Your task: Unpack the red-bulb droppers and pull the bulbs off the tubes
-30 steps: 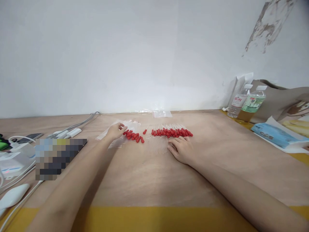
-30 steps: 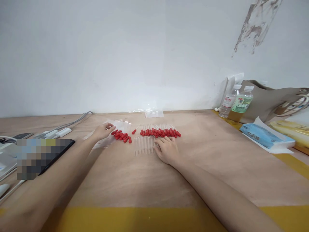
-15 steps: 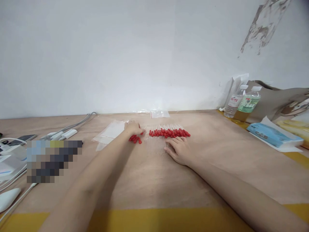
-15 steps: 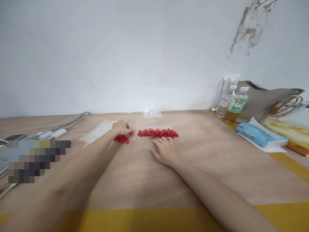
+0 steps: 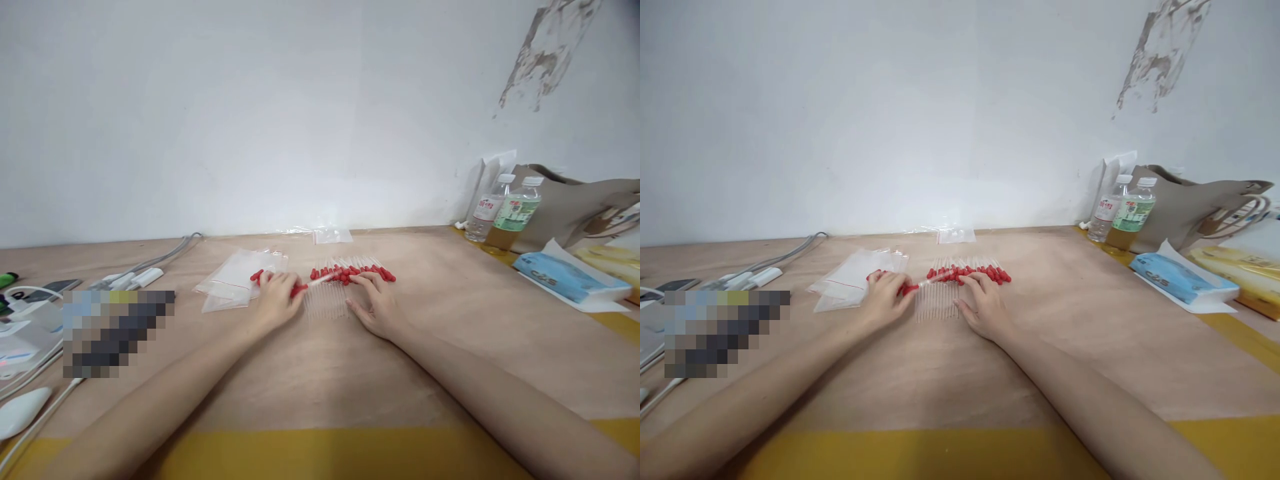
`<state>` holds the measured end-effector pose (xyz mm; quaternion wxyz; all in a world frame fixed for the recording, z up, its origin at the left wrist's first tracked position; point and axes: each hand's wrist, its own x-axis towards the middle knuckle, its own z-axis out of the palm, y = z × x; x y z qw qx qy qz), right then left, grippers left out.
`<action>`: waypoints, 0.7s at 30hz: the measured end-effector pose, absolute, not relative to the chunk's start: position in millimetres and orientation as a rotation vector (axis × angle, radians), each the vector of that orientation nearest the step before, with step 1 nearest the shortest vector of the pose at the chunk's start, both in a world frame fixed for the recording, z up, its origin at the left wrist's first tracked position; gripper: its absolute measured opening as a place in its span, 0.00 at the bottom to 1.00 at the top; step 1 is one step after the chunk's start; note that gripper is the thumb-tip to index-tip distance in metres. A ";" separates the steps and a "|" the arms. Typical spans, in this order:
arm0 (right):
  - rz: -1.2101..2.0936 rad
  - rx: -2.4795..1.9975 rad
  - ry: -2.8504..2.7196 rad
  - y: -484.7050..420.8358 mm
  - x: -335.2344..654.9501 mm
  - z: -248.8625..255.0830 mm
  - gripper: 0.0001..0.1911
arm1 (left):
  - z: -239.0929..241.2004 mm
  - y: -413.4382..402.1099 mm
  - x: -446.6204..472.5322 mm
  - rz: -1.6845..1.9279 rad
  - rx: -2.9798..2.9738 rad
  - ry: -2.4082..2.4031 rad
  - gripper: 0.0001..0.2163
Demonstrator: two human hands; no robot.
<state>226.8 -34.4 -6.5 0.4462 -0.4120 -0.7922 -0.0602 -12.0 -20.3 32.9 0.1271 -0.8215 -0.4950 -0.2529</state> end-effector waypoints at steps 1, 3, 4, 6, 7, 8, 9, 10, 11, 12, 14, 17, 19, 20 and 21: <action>-0.159 -0.980 -1.979 -35.9 226.3 -5.9 0.21 | 26.9 -30.8 -12.1 -0.752 -2.443 -1.369 0.08; -0.199 -0.902 -2.053 -39.0 225.0 -5.0 0.22 | 16.5 -45.6 -10.9 -0.804 -2.507 -1.262 0.08; -0.228 -0.871 -2.094 -40.3 224.0 -4.7 0.21 | 12.7 -50.1 -9.6 -0.829 -2.529 -1.223 0.07; -0.286 -0.831 -2.156 -42.3 221.7 -4.3 0.19 | 8.0 -54.5 -6.2 -0.867 -2.554 -1.167 0.07; -0.307 -0.823 -2.175 -42.8 220.3 -4.2 0.18 | 6.9 -55.1 -4.3 -0.876 -2.558 -1.143 0.07; -0.318 -0.820 -2.188 -42.8 218.9 -4.2 0.18 | 6.2 -55.2 -2.4 -0.881 -2.554 -1.116 0.07; -0.320 -0.816 -2.200 -42.5 217.6 -4.6 0.17 | 5.8 -55.0 -0.6 -0.884 -2.543 -1.088 0.07; -0.313 -0.808 -2.214 -41.8 216.4 -5.3 0.17 | 5.4 -54.7 0.9 -0.889 -2.526 -1.059 0.07; -0.299 -0.796 -2.226 -40.6 215.3 -6.5 0.17 | 5.0 -54.3 2.0 -0.894 -2.508 -1.031 0.06; -0.278 -0.778 -2.238 -39.2 214.5 -8.2 0.17 | 4.5 -54.0 2.9 -0.897 -2.494 -1.009 0.06; -0.218 -0.729 -2.265 -36.1 213.4 -12.8 0.16 | 3.4 -53.4 3.9 -0.908 -2.481 -0.984 0.05; -0.118 -0.674 -2.287 -32.9 212.2 -19.6 0.15 | 1.9 -51.8 5.1 -0.944 -2.516 -0.942 0.04; -0.086 -0.672 -2.278 -32.5 211.5 -22.4 0.14 | 0.9 -50.0 6.3 -0.956 -2.558 -0.900 0.06; -0.083 -0.673 -2.270 -32.7 211.2 -23.2 0.14 | 0.3 -48.9 6.8 -0.951 -2.574 -0.888 0.07; -0.080 -0.672 -2.266 -33.1 210.9 -23.6 0.15 | -0.2 -47.9 7.3 -0.937 -2.587 -0.886 0.07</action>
